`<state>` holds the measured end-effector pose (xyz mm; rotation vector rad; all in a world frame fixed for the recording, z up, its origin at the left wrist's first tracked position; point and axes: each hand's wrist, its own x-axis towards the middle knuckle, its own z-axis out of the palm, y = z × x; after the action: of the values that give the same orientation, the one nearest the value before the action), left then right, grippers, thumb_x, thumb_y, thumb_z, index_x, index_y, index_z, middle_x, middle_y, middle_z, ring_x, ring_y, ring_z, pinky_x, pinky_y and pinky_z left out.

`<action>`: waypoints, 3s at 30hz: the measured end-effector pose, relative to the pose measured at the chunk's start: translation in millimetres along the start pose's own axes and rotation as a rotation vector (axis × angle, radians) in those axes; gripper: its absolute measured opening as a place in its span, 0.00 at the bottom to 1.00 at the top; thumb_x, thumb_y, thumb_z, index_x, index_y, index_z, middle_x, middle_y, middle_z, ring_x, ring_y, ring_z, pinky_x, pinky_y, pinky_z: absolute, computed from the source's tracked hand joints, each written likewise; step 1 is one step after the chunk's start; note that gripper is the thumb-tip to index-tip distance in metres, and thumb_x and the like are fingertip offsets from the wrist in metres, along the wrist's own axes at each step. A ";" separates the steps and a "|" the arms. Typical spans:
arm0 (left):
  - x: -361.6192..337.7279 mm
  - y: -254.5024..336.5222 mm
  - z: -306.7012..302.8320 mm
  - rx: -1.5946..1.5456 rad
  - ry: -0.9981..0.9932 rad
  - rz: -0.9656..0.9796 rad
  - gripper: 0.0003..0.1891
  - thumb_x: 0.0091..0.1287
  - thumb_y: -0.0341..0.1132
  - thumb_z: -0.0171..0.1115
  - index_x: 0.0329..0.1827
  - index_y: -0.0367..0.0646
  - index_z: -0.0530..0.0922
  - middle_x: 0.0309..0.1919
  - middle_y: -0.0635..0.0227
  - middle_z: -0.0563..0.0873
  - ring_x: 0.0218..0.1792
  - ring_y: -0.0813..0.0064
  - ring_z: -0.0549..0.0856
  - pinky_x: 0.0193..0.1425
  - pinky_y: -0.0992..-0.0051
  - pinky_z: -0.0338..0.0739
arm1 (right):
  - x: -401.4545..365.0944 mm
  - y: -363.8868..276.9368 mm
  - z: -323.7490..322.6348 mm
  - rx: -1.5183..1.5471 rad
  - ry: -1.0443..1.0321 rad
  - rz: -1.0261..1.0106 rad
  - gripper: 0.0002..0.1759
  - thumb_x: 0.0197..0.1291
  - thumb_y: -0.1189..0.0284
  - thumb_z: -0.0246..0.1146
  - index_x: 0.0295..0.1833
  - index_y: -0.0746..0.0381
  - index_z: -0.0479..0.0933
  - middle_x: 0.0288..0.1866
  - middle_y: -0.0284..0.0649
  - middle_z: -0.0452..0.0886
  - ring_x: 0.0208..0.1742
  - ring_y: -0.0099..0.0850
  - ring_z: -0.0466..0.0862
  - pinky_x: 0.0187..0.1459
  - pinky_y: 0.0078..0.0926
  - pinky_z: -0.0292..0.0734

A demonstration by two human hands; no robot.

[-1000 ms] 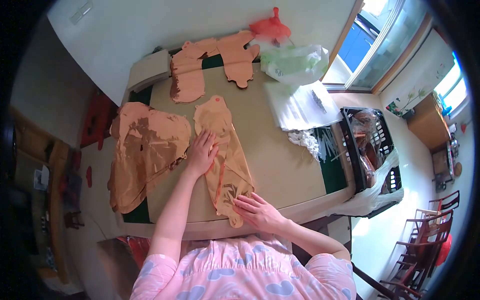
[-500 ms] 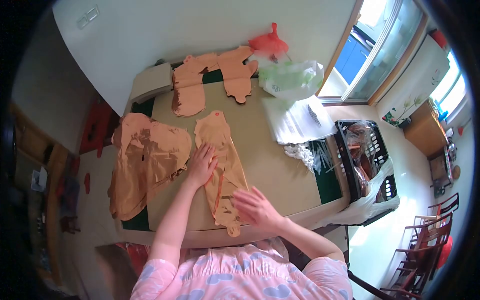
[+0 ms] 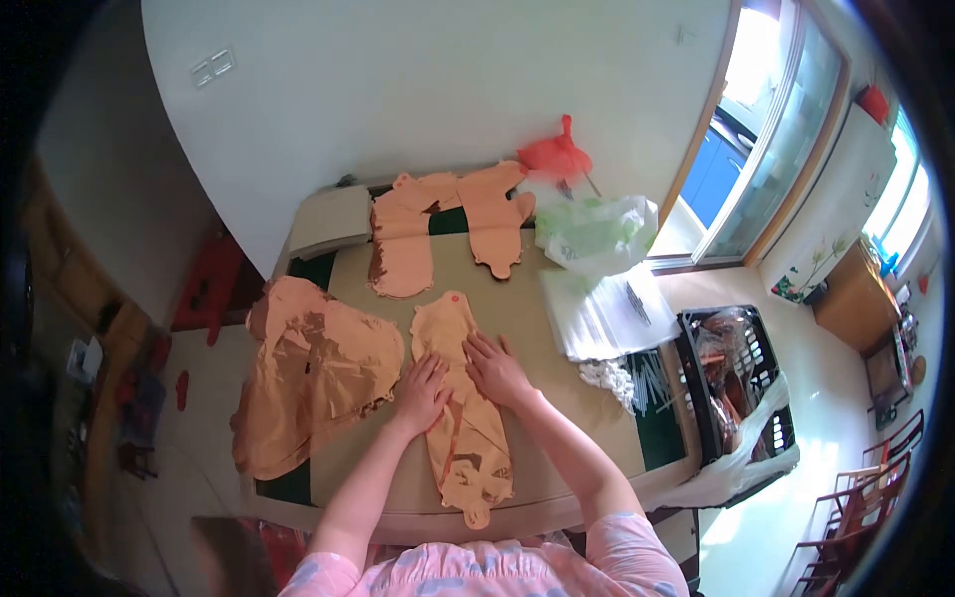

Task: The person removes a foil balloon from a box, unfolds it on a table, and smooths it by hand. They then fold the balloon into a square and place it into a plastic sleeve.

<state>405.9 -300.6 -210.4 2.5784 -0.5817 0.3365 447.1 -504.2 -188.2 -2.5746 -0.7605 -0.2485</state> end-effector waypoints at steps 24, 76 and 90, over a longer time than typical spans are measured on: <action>-130.6 49.0 -81.8 -0.042 -0.417 0.021 0.44 0.62 0.60 0.60 0.77 0.49 0.56 0.77 0.54 0.54 0.78 0.55 0.50 0.74 0.38 0.40 | 1.6 -2.2 -4.0 -0.027 0.012 0.002 0.26 0.67 0.63 0.54 0.68 0.62 0.68 0.71 0.45 0.68 0.73 0.41 0.65 0.72 0.50 0.55; 11.3 30.4 -122.5 0.274 0.208 0.451 0.14 0.64 0.33 0.59 0.53 0.46 0.80 0.38 0.68 0.78 0.40 0.66 0.79 0.44 0.68 0.76 | 2.3 -43.2 -59.7 1.459 0.149 0.553 0.34 0.67 0.75 0.58 0.76 0.56 0.54 0.52 0.43 0.80 0.47 0.28 0.80 0.46 0.24 0.76; -92.0 35.2 -36.9 -0.052 0.060 0.053 0.22 0.66 0.46 0.62 0.58 0.44 0.78 0.63 0.54 0.74 0.66 0.56 0.70 0.71 0.51 0.61 | -94.5 -43.8 -49.6 0.268 0.036 0.546 0.32 0.60 0.74 0.62 0.71 0.54 0.62 0.49 0.42 0.78 0.47 0.36 0.80 0.49 0.34 0.76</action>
<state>304.0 -279.0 -195.3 2.4976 -0.6293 0.4103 341.9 -538.9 -155.7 -2.3990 -0.0519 -0.0171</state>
